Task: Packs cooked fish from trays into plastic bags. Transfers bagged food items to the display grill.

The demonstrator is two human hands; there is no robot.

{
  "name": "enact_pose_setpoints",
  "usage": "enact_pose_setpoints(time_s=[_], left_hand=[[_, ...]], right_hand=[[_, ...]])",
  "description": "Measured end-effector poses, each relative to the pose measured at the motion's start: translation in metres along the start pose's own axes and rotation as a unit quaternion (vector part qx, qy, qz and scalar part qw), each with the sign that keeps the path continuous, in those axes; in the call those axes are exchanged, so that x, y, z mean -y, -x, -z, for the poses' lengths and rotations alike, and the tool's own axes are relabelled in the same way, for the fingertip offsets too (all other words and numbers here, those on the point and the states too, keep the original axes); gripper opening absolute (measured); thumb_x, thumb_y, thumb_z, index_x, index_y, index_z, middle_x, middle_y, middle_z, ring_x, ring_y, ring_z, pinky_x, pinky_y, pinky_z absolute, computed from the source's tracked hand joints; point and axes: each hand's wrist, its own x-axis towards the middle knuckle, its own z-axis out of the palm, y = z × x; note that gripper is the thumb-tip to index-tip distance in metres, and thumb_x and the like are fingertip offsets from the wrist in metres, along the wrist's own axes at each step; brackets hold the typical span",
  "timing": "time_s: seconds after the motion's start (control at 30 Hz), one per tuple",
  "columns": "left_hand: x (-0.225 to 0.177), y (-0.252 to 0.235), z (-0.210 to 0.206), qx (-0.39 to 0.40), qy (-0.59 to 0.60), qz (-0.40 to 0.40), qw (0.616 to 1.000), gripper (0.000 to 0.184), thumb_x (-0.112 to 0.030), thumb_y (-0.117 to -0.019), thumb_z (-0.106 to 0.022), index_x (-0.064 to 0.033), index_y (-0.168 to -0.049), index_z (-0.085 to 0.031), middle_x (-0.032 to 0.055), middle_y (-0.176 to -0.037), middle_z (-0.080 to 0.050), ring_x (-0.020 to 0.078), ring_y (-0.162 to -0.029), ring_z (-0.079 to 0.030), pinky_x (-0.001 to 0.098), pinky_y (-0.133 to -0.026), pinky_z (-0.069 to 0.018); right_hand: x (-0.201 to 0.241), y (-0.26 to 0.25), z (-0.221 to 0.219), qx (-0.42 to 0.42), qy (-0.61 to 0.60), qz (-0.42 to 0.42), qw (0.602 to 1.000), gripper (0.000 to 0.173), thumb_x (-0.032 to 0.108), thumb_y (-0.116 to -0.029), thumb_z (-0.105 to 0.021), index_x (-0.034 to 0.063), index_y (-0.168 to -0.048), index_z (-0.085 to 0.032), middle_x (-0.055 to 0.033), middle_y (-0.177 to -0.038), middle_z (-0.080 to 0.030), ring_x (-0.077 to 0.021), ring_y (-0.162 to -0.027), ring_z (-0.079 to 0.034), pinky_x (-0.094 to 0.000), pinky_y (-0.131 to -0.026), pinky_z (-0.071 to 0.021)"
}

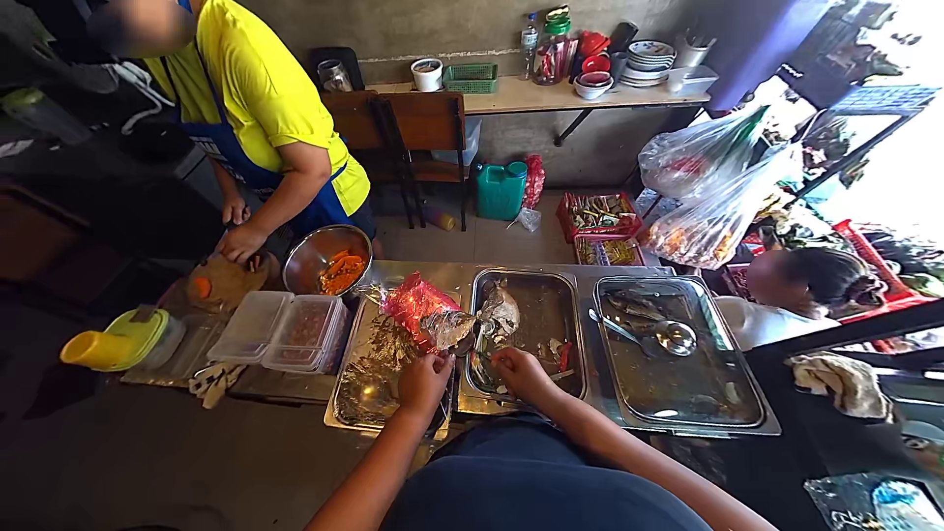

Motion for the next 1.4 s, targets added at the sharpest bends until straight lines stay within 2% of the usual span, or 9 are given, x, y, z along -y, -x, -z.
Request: enact_pose_setpoints(time_s=[0.23,0.47,0.63,0.8,0.93,1.0,1.07,1.17,1.4], left_hand=[[0.000,-0.008,0.002,-0.003,0.014,0.037,0.999,0.041,-0.034,-0.1086,-0.041,-0.0095,-0.122,-0.070,0.0141,-0.120,-0.071,0.0309,-0.117,-0.066,0.0555,-0.098,-0.0500],[0.001,0.009,-0.001,0.009,-0.089,-0.005,0.996,0.042,-0.031,-0.1083,-0.034,-0.0067,-0.118,-0.067,0.0152,-0.120,-0.071,0.0333,-0.115,-0.067,0.0571,-0.091,-0.0518],[-0.003,0.018,-0.009,0.053,-0.122,-0.019,0.991,0.045,-0.032,-0.1102,-0.029,-0.0063,-0.122,-0.065,0.0165,-0.118,-0.071,0.0345,-0.114,-0.068,0.0571,-0.091,-0.0523],[-0.007,0.020,-0.005,0.058,-0.084,-0.027,0.994,0.046,-0.034,-0.1120,-0.027,-0.0077,-0.126,-0.062,0.0184,-0.118,-0.070,0.0362,-0.113,-0.068,0.0590,-0.091,-0.0518],[-0.010,0.017,0.008,0.129,-0.059,-0.065,0.988,0.046,-0.037,-0.1125,-0.032,-0.0100,-0.136,-0.061,0.0186,-0.129,-0.066,0.0363,-0.123,-0.063,0.0602,-0.103,-0.0467],[-0.014,0.017,0.022,0.132,-0.068,-0.077,0.986,0.050,-0.042,-0.1113,-0.035,-0.0095,-0.132,-0.065,0.0174,-0.128,-0.067,0.0348,-0.123,-0.063,0.0593,-0.104,-0.0460],[-0.016,0.012,0.039,0.070,-0.048,-0.058,0.995,0.056,-0.052,-0.1083,-0.040,-0.0063,-0.125,-0.069,0.0189,-0.124,-0.068,0.0353,-0.120,-0.064,0.0588,-0.103,-0.0474],[0.003,-0.016,0.050,-0.020,-0.007,-0.012,1.000,0.047,-0.040,-0.1083,-0.047,-0.0009,-0.128,-0.064,0.0208,-0.130,-0.064,0.0337,-0.127,-0.060,0.0520,-0.109,-0.0447],[0.021,-0.054,0.034,0.044,-0.015,0.048,0.998,0.048,-0.042,-0.1003,-0.060,-0.0008,-0.126,-0.065,0.0205,-0.132,-0.063,0.0336,-0.129,-0.059,0.0538,-0.109,-0.0447]], right_hand=[[0.007,-0.002,-0.002,0.019,0.061,0.004,0.998,0.027,0.018,-0.1054,-0.053,0.0002,-0.122,-0.065,-0.0093,-0.085,-0.066,-0.0144,-0.065,-0.060,-0.0334,-0.066,-0.0543],[0.011,-0.006,-0.008,0.053,-0.136,-0.079,0.986,0.023,0.017,-0.1078,-0.049,0.0003,-0.118,-0.060,-0.0001,-0.068,-0.050,-0.0090,-0.049,-0.049,-0.0265,-0.050,-0.0483],[0.015,-0.005,-0.013,0.065,-0.249,-0.132,0.957,0.017,0.015,-0.1085,-0.048,0.0029,-0.118,-0.056,0.0030,-0.068,-0.043,-0.0069,-0.048,-0.043,-0.0225,-0.047,-0.0431],[0.023,-0.009,-0.016,0.069,-0.061,-0.081,0.992,0.028,0.019,-0.1092,-0.047,0.0002,-0.128,-0.057,-0.0039,-0.073,-0.054,-0.0111,-0.049,-0.051,-0.0288,-0.051,-0.0498],[0.024,-0.014,-0.014,0.069,0.080,-0.030,0.994,0.031,0.021,-0.1087,-0.047,0.0023,-0.131,-0.059,-0.0106,-0.087,-0.064,-0.0178,-0.062,-0.060,-0.0366,-0.063,-0.0547],[0.020,-0.016,-0.017,0.073,0.102,-0.017,0.992,0.032,0.020,-0.1082,-0.047,0.0017,-0.131,-0.059,-0.0126,-0.090,-0.065,-0.0205,-0.066,-0.062,-0.0391,-0.067,-0.0552],[0.015,-0.017,-0.019,0.077,0.113,-0.012,0.991,0.031,0.020,-0.1083,-0.047,0.0015,-0.129,-0.060,-0.0139,-0.092,-0.066,-0.0222,-0.069,-0.063,-0.0406,-0.070,-0.0553],[0.011,-0.018,-0.020,0.079,0.136,-0.004,0.988,0.032,0.022,-0.1083,-0.048,0.0022,-0.129,-0.061,-0.0149,-0.096,-0.067,-0.0235,-0.076,-0.064,-0.0416,-0.075,-0.0547],[-0.005,-0.020,-0.018,0.077,0.123,0.017,0.989,0.031,0.023,-0.1074,-0.050,0.0028,-0.127,-0.063,-0.0123,-0.090,-0.065,-0.0213,-0.074,-0.060,-0.0405,-0.074,-0.0523]])
